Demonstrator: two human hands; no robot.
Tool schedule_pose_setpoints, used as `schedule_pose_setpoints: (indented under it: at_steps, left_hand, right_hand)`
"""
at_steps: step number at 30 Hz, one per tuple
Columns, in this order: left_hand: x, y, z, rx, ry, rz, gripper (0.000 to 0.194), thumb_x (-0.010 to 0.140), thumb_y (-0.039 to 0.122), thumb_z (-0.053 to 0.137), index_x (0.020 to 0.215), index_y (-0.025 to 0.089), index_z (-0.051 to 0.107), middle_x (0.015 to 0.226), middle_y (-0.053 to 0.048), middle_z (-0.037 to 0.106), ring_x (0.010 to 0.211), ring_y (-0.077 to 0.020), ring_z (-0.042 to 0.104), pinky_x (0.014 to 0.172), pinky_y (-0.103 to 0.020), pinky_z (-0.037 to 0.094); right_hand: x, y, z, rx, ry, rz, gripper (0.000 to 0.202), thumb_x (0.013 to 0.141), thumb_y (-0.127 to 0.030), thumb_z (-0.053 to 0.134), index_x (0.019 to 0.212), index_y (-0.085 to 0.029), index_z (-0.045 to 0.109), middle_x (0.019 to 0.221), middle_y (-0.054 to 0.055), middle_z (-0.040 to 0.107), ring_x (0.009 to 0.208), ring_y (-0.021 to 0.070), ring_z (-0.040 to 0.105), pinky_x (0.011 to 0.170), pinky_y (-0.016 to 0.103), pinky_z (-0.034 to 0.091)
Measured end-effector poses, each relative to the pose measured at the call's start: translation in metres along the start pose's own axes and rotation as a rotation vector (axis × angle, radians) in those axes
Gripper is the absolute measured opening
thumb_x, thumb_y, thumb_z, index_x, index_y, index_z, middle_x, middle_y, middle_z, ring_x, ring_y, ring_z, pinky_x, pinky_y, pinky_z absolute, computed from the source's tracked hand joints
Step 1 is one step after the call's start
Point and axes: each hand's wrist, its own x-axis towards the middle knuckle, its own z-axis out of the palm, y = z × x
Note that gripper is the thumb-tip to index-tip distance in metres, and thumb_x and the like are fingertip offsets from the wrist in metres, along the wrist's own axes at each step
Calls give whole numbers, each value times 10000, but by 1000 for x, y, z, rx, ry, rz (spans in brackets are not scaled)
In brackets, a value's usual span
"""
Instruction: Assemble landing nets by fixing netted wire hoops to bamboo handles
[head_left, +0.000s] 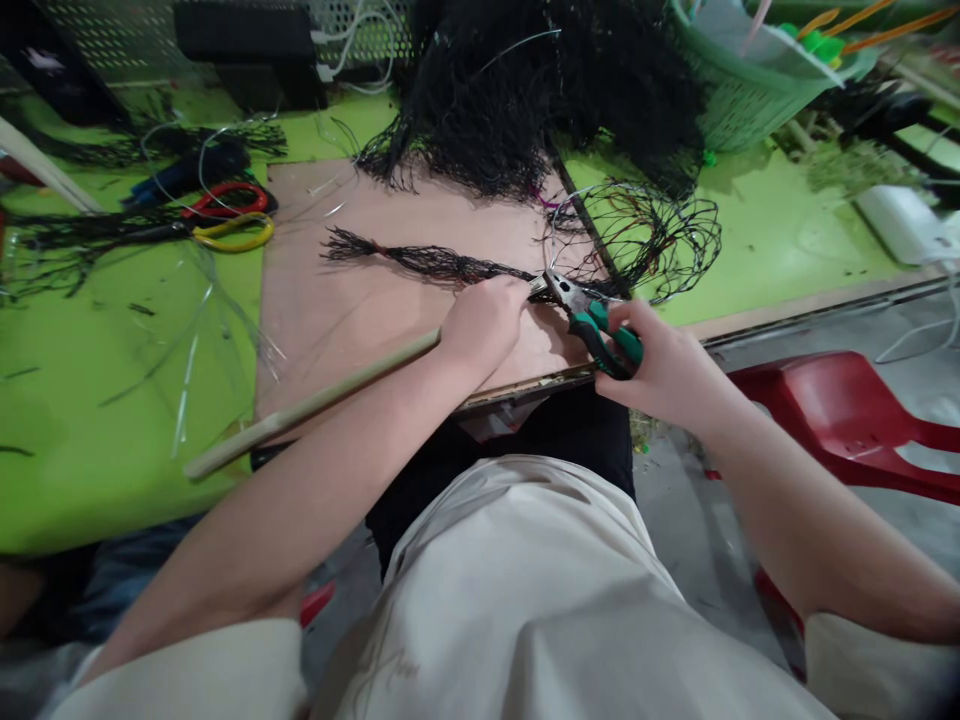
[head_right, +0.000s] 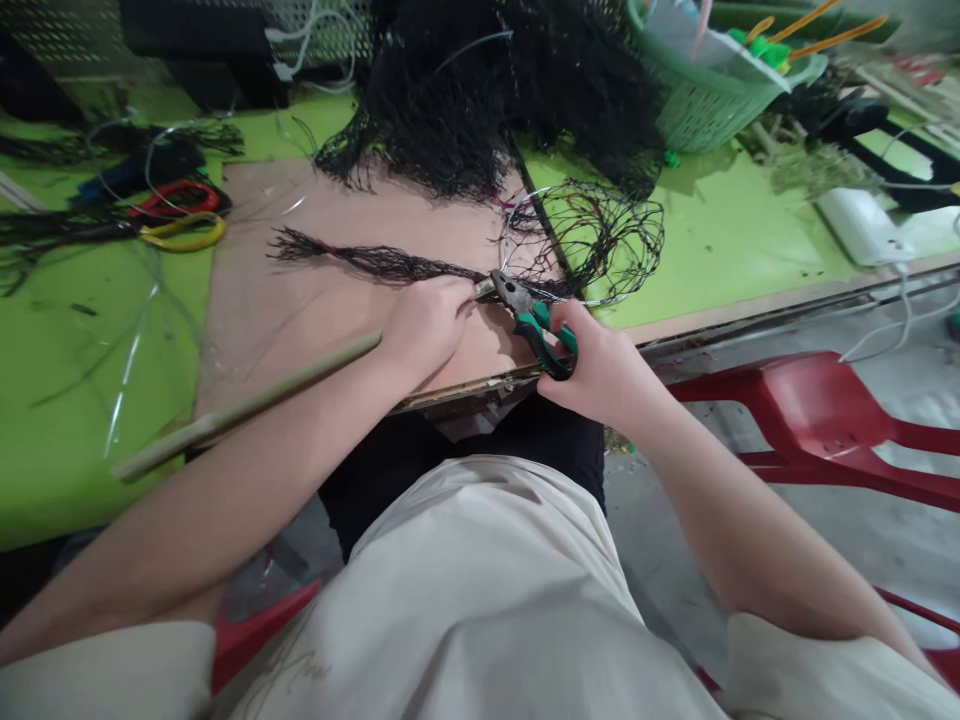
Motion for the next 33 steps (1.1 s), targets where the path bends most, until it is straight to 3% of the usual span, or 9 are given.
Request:
schedule_pose_setpoints:
  at_steps: [5, 11, 15, 20, 23, 28, 33]
  left_hand:
    - [2, 1, 3, -27, 34, -7, 265, 983, 174, 471, 990, 208, 734, 1019, -67, 741, 919, -206, 667, 784, -315, 474]
    - [3, 0, 9, -82, 45, -18, 317, 986, 159, 472, 1130, 219, 748, 1131, -73, 735, 1019, -218, 661, 850, -325, 486]
    - [2, 1, 8, -94, 36, -49, 302, 1002, 198, 475, 1120, 218, 752, 1169, -76, 712, 1048, -219, 648, 868, -327, 489]
    - [-1, 6, 3, -56, 58, -58, 311, 982, 173, 499, 1216, 178, 703, 1174, -102, 687, 1053, -229, 620, 909, -347, 484]
    - [-4, 8, 3, 3, 55, -56, 252, 962, 188, 545, 1127, 137, 729, 1139, -122, 682, 1093, -264, 574, 975, -393, 466]
    - [-5, 10, 0, -7, 39, -103, 249, 960, 138, 510, 1075, 165, 728, 1124, -108, 669, 1074, -251, 556, 963, -386, 468]
    - [13, 10, -11, 11, -86, -154, 195, 938, 170, 551, 1031, 121, 715, 1025, -132, 702, 969, -259, 630, 887, -379, 482]
  right_hand:
    - [3, 6, 2, 1, 14, -104, 226, 730, -304, 643, 938, -215, 637, 895, 50, 672, 722, 196, 598, 677, 298, 442]
    - [4, 15, 3, 41, 65, -126, 317, 719, -287, 650, 1024, -210, 691, 908, 61, 699, 830, 239, 660, 735, 317, 494]
    - [7, 19, -4, 37, 67, -109, 322, 722, -302, 651, 1027, -218, 712, 933, 62, 716, 827, 242, 675, 748, 328, 504]
    - [16, 25, -23, 10, -64, -189, 305, 734, -326, 652, 1000, -194, 720, 949, 76, 710, 768, 214, 651, 700, 317, 478]
    - [20, 29, -39, -161, -84, -274, 344, 762, -322, 632, 1070, -206, 730, 986, 86, 677, 709, 182, 597, 648, 310, 427]
    - [26, 35, -55, -682, -17, -375, 332, 877, -402, 527, 1106, -277, 732, 954, 91, 592, 672, 183, 515, 548, 300, 220]
    - [26, 45, -47, -648, 56, -433, 296, 893, -433, 546, 1050, -262, 730, 883, 65, 550, 672, 166, 508, 545, 283, 253]
